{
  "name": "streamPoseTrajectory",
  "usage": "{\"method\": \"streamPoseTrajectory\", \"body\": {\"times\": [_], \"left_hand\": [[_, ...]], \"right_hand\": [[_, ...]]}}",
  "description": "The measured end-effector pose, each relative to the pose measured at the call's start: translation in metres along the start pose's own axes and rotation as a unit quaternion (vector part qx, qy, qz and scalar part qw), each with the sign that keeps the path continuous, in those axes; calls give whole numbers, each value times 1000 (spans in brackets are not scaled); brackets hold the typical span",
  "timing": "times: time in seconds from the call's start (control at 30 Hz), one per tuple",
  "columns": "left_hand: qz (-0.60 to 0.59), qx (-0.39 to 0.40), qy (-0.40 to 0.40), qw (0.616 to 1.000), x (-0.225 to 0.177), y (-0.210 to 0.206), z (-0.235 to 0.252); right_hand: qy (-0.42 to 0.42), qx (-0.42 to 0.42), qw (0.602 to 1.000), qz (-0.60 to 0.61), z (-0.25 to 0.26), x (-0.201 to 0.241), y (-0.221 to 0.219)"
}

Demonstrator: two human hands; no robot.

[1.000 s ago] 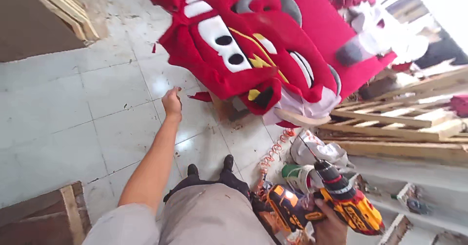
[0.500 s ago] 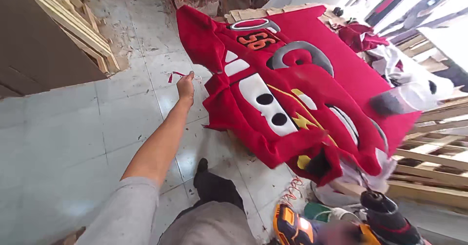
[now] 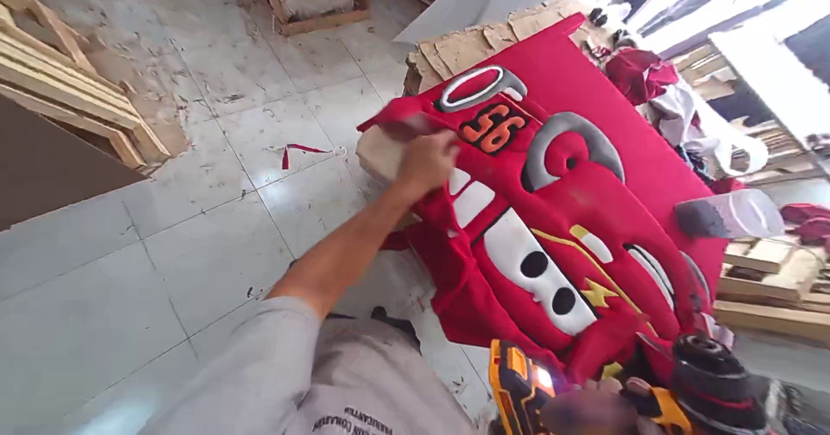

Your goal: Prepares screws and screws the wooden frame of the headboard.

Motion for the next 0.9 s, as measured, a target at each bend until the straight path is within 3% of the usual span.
{"method": "streamPoseTrajectory", "body": {"times": [0.1, 0.17, 0.23, 0.3, 0.37, 0.43, 0.47, 0.53, 0.57, 0.63, 0.7, 0.8, 0.9], "left_hand": [[26, 195, -27, 980, -5, -55, 10], [43, 293, -49, 954, 3, -62, 10], [41, 340, -111, 933, 11, -58, 3], [2, 321, -176, 931, 18, -24, 0], [-82, 188, -214, 955, 50, 34, 4], [-171, 85, -157, 969, 126, 77, 27], [-168, 96, -87, 977, 172, 79, 43], [-117, 247, 46, 961, 245, 44, 64], [-105, 324, 58, 938, 261, 22, 69], [-96, 372, -53, 922, 251, -1, 82], [-87, 331, -177, 923, 226, 6, 111], [-56, 355, -200, 911, 205, 18, 196], [-14, 449, -290, 845, 160, -2, 241]], "right_hand": [[36, -51, 998, 18, 12, -34, -57], [55, -72, 995, 50, 27, -64, -98], [56, -103, 991, 58, 38, -86, -131], [55, -134, 988, 46, 55, -103, -158], [66, -165, 984, 30, 70, -114, -178], [90, -191, 977, 29, 89, -121, -190], [101, -204, 973, 26, 99, -124, -195], [112, -222, 969, 10, 122, -130, -204], [116, -230, 966, -2, 135, -133, -207], [122, -238, 964, -13, 158, -142, -217], [134, -257, 957, -14, 175, -152, -234], [157, -285, 946, -9, 185, -171, -267], [182, -331, 926, -16, 179, -202, -306]]}}
Point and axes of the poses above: each hand's wrist, its own z-axis towards the middle knuckle, its own y-axis out of the back of the hand, x = y × z, the point moved 10 cm from there along z, towards the middle knuckle, and after that the axes turned 3 degrees about x, right-handed, at the moved point
